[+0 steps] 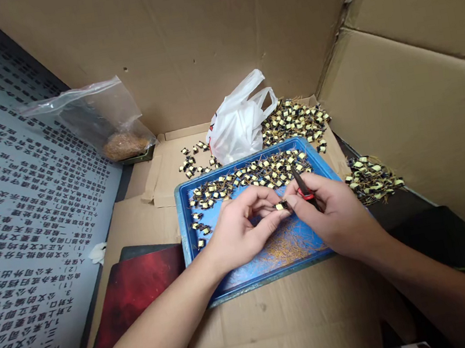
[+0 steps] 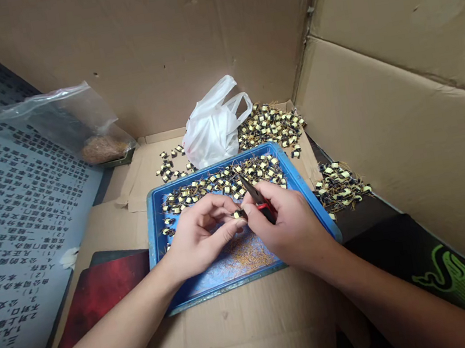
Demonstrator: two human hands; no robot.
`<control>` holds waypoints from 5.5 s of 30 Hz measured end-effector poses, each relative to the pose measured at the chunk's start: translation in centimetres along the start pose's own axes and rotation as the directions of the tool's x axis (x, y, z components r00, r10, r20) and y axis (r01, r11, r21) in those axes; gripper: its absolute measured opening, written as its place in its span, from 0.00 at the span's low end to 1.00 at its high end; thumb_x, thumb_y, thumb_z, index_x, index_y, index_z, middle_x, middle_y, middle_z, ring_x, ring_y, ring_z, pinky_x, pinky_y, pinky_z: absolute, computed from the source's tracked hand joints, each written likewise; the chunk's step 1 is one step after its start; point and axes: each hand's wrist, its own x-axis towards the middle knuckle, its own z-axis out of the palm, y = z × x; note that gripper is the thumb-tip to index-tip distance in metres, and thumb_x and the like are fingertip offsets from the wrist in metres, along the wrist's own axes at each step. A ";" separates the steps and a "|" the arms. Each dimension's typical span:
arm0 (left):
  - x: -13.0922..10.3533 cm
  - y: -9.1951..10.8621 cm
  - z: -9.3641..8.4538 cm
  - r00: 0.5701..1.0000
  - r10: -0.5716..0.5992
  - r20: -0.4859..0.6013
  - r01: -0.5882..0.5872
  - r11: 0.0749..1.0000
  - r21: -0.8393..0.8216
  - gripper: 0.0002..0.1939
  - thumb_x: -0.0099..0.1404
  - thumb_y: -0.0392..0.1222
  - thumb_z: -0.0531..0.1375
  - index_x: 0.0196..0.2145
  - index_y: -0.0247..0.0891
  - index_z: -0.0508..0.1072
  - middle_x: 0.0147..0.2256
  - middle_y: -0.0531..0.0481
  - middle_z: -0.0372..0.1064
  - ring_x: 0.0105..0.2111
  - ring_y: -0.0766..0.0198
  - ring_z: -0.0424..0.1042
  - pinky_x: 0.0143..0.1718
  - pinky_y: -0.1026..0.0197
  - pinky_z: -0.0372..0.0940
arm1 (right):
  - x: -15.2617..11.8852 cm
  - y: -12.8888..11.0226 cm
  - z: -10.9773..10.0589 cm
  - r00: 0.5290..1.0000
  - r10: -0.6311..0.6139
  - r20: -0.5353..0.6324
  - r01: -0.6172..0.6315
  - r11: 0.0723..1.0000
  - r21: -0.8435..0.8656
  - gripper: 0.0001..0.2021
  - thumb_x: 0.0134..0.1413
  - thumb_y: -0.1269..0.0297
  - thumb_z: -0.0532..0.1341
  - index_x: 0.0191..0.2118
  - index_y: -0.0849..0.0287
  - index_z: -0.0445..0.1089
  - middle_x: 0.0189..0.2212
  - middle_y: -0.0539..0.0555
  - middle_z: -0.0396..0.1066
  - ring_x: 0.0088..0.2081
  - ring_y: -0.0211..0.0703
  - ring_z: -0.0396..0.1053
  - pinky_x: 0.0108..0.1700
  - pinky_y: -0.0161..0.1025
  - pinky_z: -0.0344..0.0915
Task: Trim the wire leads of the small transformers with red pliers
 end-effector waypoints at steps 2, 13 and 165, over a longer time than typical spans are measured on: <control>0.1 0.2 0.1 0.999 -0.042 0.015 0.044 0.992 -0.121 0.14 0.68 0.45 0.69 0.43 0.36 0.71 0.33 0.49 0.75 0.32 0.67 0.75 0.36 0.64 0.70 | 0.2 -0.1 -0.1 0.999 0.002 0.046 -0.008 0.991 0.131 0.06 0.65 0.64 0.61 0.35 0.57 0.72 0.27 0.49 0.72 0.29 0.40 0.68 0.30 0.37 0.64; 0.6 0.6 -0.2 0.990 -0.073 0.122 0.117 0.910 -0.397 0.12 0.72 0.41 0.67 0.46 0.36 0.67 0.36 0.46 0.79 0.35 0.67 0.80 0.40 0.65 0.75 | 0.5 -0.3 -0.5 0.993 0.044 0.113 -0.084 0.924 0.373 0.04 0.62 0.63 0.66 0.37 0.57 0.74 0.27 0.49 0.76 0.29 0.39 0.75 0.33 0.36 0.72; 0.7 1.1 -1.0 0.989 -0.145 0.017 0.125 0.780 -0.613 0.15 0.66 0.43 0.71 0.50 0.38 0.84 0.34 0.46 0.81 0.29 0.68 0.76 0.36 0.66 0.71 | 1.2 1.6 -1.4 0.817 -0.571 0.081 0.554 0.738 -0.385 0.19 0.70 0.68 0.62 0.62 0.63 0.72 0.47 0.63 0.80 0.47 0.53 0.77 0.52 0.53 0.72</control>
